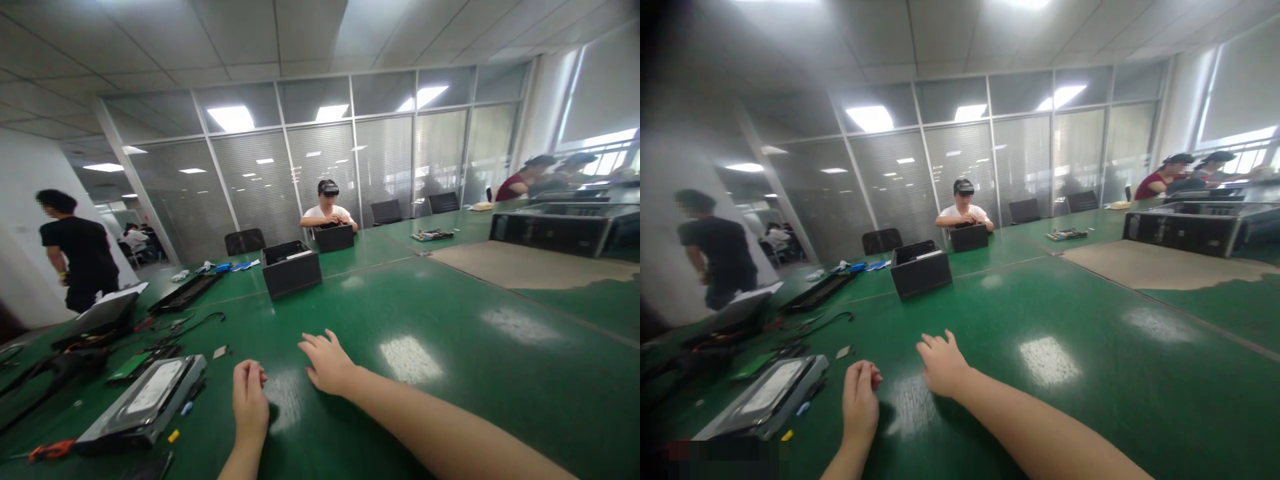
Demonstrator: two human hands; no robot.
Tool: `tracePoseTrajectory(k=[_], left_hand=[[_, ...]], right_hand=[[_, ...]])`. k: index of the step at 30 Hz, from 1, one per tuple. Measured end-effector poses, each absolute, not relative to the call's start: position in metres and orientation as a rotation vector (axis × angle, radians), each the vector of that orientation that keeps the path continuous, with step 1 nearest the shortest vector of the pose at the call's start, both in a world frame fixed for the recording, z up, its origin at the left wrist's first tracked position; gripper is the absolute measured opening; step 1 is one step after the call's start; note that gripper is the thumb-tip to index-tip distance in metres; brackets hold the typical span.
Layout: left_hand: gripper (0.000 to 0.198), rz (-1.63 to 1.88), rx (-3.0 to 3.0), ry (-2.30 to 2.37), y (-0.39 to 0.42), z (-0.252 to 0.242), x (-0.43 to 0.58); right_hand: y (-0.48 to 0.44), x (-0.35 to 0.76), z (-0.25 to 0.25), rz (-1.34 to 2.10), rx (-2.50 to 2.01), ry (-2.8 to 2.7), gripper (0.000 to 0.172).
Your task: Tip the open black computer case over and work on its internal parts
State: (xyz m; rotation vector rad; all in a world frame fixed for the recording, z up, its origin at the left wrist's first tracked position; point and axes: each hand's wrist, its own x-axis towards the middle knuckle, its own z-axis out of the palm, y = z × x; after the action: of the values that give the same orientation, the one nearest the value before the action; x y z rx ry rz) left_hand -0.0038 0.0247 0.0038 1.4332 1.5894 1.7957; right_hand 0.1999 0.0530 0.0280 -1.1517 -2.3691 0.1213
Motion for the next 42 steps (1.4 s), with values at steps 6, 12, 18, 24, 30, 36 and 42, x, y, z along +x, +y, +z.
tracePoseTrajectory(k=[6, 12, 18, 24, 30, 36, 42], left_hand=[[0.034, 1.660, 1.533, 1.552, 0.028, 0.001, 0.003], [0.032, 1.605, 1.606, 1.520, 0.025, 0.002, 0.006], [0.032, 1.550, 1.624, 1.560, 0.029, -0.002, 0.008], [0.026, 1.502, 1.703, 1.559, 0.025, -0.001, 0.011], [0.026, 1.480, 1.719, 1.558, 0.027, -0.002, 0.009], [0.026, 1.466, 1.725, 1.536, 0.029, -0.003, 0.010], [0.028, 1.451, 1.729, 1.501, 0.032, -0.005, 0.009]], right_hand=[[-0.001, 0.301, 0.004, 0.293, -1.153, -2.120, 0.040], [0.005, 0.361, 0.006, 0.343, -1.282, -1.769, 0.026], [0.031, 0.367, -0.003, 0.396, -1.240, -1.727, 0.026], [0.029, 0.372, -0.006, 0.308, -1.228, -1.748, 0.030], [0.037, 0.374, -0.013, 0.130, -1.206, -1.779, 0.039], [0.032, 0.369, -0.007, -0.179, -1.234, -1.746, 0.052], [0.024, 0.377, 0.033, -0.512, -1.361, -1.738, 0.061]])
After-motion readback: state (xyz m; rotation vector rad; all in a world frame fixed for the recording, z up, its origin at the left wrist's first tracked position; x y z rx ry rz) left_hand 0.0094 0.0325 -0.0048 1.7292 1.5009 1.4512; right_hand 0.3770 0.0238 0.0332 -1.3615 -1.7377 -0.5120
